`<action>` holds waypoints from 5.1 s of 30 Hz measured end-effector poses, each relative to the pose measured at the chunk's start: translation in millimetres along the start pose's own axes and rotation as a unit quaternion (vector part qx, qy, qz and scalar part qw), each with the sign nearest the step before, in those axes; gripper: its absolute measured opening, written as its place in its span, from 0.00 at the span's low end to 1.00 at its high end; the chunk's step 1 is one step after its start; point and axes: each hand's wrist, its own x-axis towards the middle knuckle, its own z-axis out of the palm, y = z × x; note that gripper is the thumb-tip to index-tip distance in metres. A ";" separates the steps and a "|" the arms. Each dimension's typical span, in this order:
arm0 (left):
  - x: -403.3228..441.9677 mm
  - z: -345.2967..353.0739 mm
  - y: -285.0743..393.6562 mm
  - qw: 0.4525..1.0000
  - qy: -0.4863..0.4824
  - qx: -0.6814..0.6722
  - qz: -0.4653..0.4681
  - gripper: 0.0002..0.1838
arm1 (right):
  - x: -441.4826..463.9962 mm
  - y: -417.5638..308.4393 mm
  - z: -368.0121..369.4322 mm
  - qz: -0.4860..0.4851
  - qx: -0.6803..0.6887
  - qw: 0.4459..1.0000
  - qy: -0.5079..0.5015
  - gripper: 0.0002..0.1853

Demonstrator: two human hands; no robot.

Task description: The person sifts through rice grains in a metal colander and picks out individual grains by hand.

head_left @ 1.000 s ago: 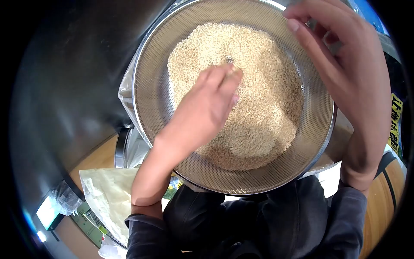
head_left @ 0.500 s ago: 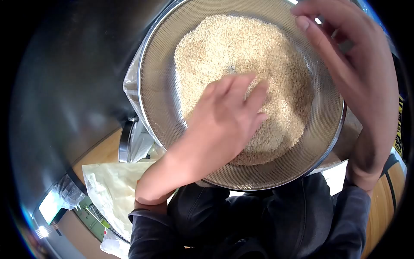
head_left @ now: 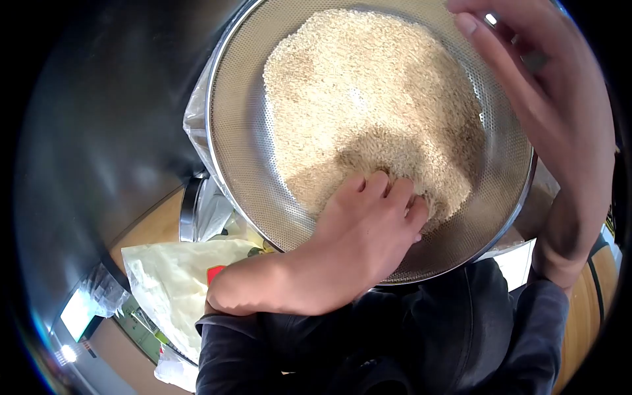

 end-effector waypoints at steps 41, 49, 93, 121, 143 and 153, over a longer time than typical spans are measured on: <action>49.6 12.2 -119.6 0.937 0.273 0.218 -0.007 0.28 | -9.1 -0.8 4.8 -0.009 0.032 0.999 0.004 0.05; 29.0 1.5 -146.4 0.919 0.309 0.234 -0.070 0.27 | -11.2 0.5 4.4 -0.010 0.038 0.999 0.006 0.05; 25.9 3.8 -88.2 0.910 0.413 0.006 0.020 0.09 | -11.4 1.9 0.0 -0.014 0.027 0.999 0.017 0.04; 52.7 -21.2 -134.7 0.868 0.476 0.018 -0.142 0.09 | 5.5 -17.7 15.5 -0.042 0.062 0.997 0.015 0.04; 50.0 -24.6 -136.2 0.877 0.460 0.071 -0.116 0.06 | 10.8 -21.5 23.2 -0.032 0.091 0.995 -0.026 0.04; 56.5 -24.7 -138.0 0.882 0.455 0.052 -0.113 0.07 | 13.5 -32.1 9.8 -0.032 0.022 0.999 -0.038 0.04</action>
